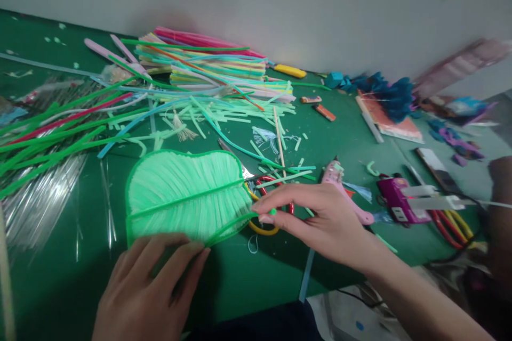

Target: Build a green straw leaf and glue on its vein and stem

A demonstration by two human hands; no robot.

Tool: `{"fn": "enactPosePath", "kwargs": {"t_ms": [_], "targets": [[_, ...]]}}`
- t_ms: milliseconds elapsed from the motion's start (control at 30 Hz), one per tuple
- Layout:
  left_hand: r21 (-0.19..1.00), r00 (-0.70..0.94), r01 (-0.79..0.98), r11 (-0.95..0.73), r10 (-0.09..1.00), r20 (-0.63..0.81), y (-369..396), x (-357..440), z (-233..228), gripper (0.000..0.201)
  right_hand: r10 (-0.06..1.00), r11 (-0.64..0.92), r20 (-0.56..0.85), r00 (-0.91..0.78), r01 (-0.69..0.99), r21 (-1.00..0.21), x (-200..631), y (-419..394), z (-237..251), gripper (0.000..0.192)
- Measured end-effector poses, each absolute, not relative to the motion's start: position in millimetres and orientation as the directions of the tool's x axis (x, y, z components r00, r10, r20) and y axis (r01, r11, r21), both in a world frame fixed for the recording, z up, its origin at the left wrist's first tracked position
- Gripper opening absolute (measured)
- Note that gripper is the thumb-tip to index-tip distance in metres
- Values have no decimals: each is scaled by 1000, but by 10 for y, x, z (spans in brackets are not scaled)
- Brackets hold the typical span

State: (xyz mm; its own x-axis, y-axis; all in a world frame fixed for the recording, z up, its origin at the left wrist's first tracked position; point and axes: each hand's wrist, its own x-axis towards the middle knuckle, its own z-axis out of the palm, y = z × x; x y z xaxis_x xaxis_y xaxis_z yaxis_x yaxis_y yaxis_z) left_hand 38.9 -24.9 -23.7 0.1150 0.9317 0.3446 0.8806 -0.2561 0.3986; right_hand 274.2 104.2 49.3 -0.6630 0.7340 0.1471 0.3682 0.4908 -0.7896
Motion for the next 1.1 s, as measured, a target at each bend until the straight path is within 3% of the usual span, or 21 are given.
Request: {"fn": "enactPosePath", "kwargs": {"t_ms": [300,467,633,1100], "targets": [[501,35,844,-191,952,304,-162,414,-226,17,845,265,24,-535,378,-887,2735,974,376,4],[518,49,829,-209,951,305,-163,393,-284,20,871,-1,-152,-467,308,-951,2699,968,392,11],[524,57,826,-207,956,288,-163,391,-292,20,851,-202,-313,-421,287,-936,2685,958,358,14],[518,69,830,-208,959,275,-172,403,-290,15,839,-224,-351,-416,325,-919,2711,956,329,21]]}}
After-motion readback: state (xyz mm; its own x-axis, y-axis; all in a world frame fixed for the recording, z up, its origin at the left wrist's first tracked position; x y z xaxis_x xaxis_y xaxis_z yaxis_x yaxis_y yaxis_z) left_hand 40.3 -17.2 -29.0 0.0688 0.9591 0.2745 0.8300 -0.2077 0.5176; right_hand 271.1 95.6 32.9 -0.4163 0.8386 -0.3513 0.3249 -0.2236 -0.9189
